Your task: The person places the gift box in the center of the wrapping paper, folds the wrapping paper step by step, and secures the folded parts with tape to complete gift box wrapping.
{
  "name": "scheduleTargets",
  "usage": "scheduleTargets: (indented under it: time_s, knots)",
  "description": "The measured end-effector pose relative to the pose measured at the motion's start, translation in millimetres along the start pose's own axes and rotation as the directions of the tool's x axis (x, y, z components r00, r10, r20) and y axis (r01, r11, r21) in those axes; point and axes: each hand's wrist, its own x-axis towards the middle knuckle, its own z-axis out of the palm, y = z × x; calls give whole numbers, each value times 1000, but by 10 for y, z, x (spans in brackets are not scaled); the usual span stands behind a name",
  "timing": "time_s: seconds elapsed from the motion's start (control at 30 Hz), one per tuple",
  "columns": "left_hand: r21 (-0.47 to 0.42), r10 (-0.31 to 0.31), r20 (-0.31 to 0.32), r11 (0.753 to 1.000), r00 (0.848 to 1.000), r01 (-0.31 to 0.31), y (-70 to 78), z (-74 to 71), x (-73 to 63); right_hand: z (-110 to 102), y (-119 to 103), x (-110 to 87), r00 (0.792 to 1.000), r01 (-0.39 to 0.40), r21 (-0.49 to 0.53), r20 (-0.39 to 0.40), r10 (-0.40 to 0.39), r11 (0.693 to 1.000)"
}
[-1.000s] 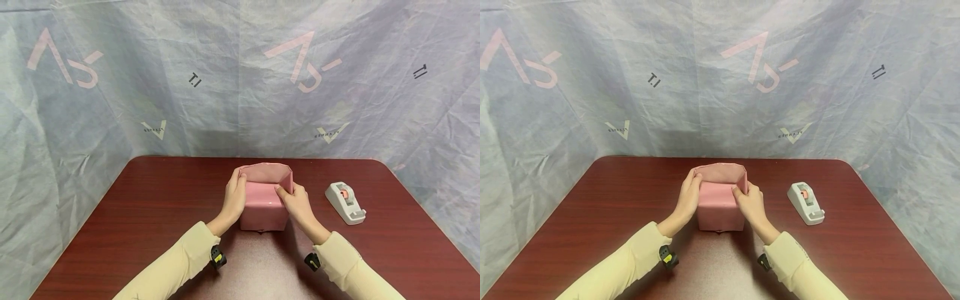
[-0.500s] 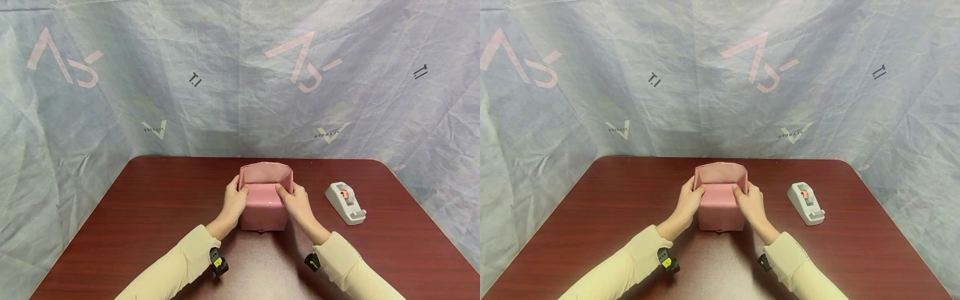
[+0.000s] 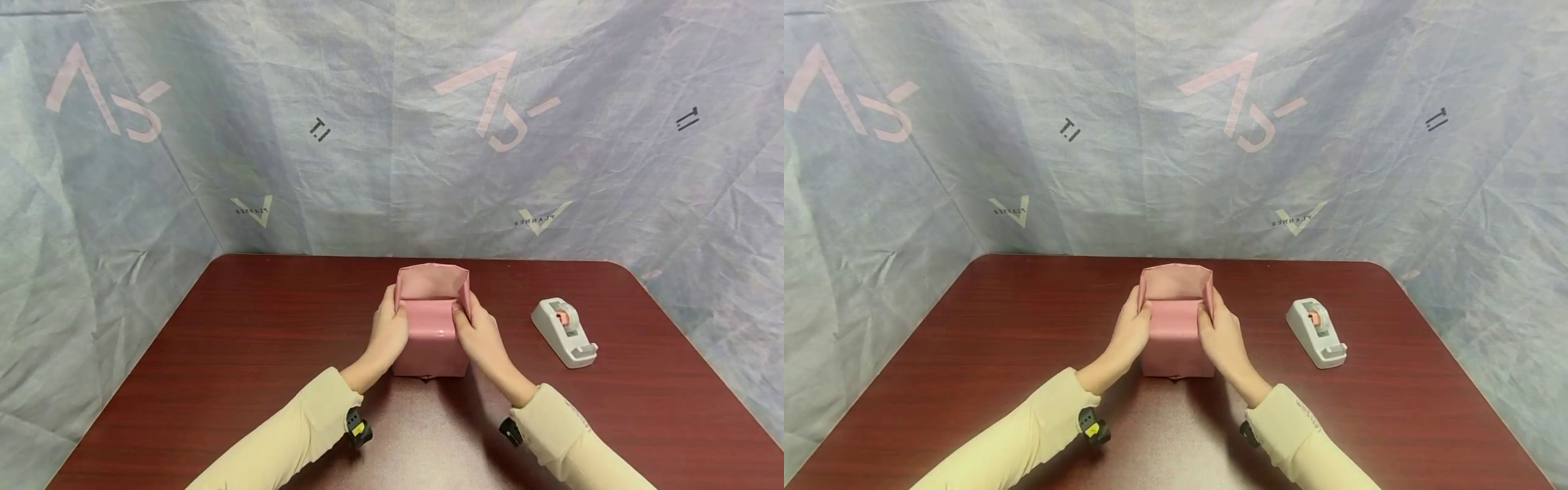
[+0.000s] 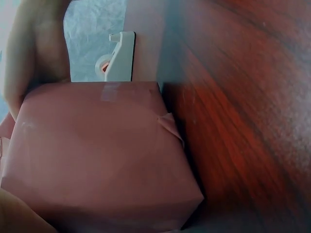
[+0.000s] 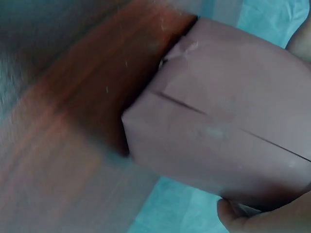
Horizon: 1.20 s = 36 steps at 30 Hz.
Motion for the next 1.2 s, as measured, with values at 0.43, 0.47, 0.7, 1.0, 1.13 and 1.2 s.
scheduleTargets:
  time_s: [0.43, 0.47, 0.7, 1.0, 1.13, 1.2]
  knots:
    - [42, 58, 41, 997, 997, -60, -43, 6, 11, 10, 3, -1, 996, 82, 33, 17, -82, 996]
    - [43, 60, 42, 997, 997, -61, -42, 5, 11, 15, 3, 3, 994, 103, 11, 18, -103, 995]
    - [55, 88, 31, 995, 996, -89, -34, -11, 10, -14, 25, 23, 981, 144, -5, 130, -142, 990]
    - [51, 79, 44, 995, 996, -82, -35, -19, 14, -138, 19, 21, 964, -149, 376, 261, 50, 915]
    - [50, 74, 48, 996, 996, -77, -37, -21, 16, -139, 38, 11, 973, -174, 424, 213, 89, 889]
    - [51, 79, 47, 995, 996, -81, -41, -20, 17, -124, 67, 28, 979, -113, 445, 203, 23, 889]
